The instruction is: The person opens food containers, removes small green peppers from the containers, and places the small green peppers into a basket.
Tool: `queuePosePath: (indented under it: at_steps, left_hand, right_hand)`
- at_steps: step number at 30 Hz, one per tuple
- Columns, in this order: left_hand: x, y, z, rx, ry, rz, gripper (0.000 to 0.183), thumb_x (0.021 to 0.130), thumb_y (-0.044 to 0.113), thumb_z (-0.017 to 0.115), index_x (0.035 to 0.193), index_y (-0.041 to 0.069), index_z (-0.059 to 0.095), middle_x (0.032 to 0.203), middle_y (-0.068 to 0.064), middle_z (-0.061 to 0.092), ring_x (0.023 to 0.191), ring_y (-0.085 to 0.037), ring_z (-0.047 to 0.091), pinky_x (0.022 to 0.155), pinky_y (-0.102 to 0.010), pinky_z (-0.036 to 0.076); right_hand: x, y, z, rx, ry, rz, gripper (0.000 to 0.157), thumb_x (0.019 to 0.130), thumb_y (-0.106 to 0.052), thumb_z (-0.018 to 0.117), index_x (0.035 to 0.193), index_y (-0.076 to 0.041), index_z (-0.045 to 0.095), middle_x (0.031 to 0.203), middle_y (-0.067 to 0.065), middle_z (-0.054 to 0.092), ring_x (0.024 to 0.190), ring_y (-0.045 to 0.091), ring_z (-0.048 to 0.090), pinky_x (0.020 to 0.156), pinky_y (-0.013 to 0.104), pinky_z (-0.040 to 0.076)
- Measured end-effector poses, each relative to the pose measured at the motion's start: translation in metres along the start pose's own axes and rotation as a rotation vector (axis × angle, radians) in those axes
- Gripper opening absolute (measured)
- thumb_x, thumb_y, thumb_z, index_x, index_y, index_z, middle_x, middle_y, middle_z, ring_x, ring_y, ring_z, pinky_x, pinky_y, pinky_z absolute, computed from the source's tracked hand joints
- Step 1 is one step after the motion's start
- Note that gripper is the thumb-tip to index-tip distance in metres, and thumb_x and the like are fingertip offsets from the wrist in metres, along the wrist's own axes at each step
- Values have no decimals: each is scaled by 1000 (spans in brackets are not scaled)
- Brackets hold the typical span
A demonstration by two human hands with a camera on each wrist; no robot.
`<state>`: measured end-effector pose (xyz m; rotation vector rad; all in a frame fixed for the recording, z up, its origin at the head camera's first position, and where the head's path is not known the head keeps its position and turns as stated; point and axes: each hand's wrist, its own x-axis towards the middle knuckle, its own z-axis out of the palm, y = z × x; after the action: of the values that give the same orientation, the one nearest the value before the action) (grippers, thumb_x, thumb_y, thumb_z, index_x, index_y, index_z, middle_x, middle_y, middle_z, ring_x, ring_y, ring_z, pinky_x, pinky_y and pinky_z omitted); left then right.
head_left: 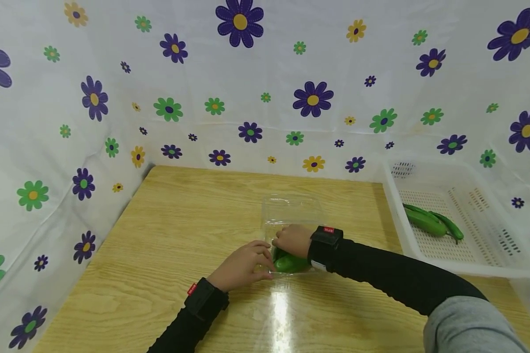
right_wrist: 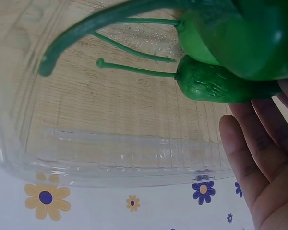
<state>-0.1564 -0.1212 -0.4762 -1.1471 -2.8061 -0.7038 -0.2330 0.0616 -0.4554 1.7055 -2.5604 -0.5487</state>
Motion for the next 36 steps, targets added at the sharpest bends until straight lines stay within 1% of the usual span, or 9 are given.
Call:
queuePosePath:
  at_steps: [8, 11, 13, 17, 20, 25, 30, 34, 36]
  left_hand:
    - [0, 1, 0, -7, 9, 6, 13, 79, 30, 75, 87, 20, 76, 96, 4, 65, 121, -22, 52, 106, -30, 48]
    - [0, 1, -1, -16, 5, -2, 13, 79, 30, 75, 87, 20, 76, 96, 4, 65, 122, -22, 52, 107, -30, 48]
    - [0, 1, -1, -23, -1, -11, 13, 79, 30, 74, 88, 20, 76, 96, 4, 65, 123, -22, 51, 108, -30, 47]
    - [0, 1, -1, -29, -13, -21, 13, 80, 30, 73, 88, 20, 76, 98, 4, 65, 124, -21, 50, 108, -30, 47]
    - [0, 1, -1, -33, -17, -25, 14, 80, 30, 73, 89, 20, 76, 99, 4, 66, 124, -21, 50, 109, -30, 46]
    - [2, 2, -1, -38, -27, -24, 14, 81, 30, 73, 90, 20, 76, 101, 3, 66, 125, -22, 49, 109, -30, 46]
    - [3, 2, 0, -31, -30, -16, 14, 81, 30, 72, 90, 20, 75, 101, 2, 66, 125, -23, 50, 108, -30, 47]
    - [3, 2, 1, -11, -20, -11, 14, 81, 31, 73, 90, 21, 75, 101, 3, 66, 124, -23, 51, 107, -30, 47]
    - [3, 2, 1, -3, -13, -14, 14, 80, 31, 73, 90, 21, 75, 100, 3, 66, 123, -22, 51, 107, -31, 48]
  right_hand:
    - [-1, 4, 0, -15, 20, -23, 12, 87, -11, 65, 98, -17, 68, 87, -1, 64, 74, 13, 63, 62, 25, 58]
    - [-3, 6, -8, -22, 19, -23, 13, 88, -12, 64, 99, -17, 68, 89, -1, 64, 75, 13, 63, 62, 25, 58]
    - [-5, 7, -12, -21, 18, -22, 15, 89, -13, 64, 103, -17, 67, 92, -1, 65, 79, 13, 64, 65, 26, 59]
    - [-9, 14, -19, -22, 59, -23, 18, 91, -13, 62, 108, -17, 66, 97, 0, 65, 85, 14, 64, 70, 27, 60]
    - [-14, 19, -27, -20, 109, -19, 15, 91, -12, 62, 105, -15, 66, 95, 1, 65, 82, 15, 64, 70, 27, 60]
    - [-31, 29, -48, -18, 171, 17, 14, 90, -11, 62, 103, -12, 66, 93, 3, 65, 80, 16, 64, 68, 27, 59]
    - [-53, 45, -60, 3, 242, 78, 11, 88, -10, 64, 99, -11, 66, 89, 4, 64, 76, 16, 63, 65, 27, 58]
    - [-78, 66, -68, 76, 281, 166, 12, 85, -7, 68, 97, -8, 67, 86, 5, 65, 74, 17, 64, 63, 29, 59]
    - [-95, 77, -71, 113, 274, 231, 15, 84, -7, 69, 98, -8, 68, 86, 6, 66, 76, 19, 65, 66, 31, 61]
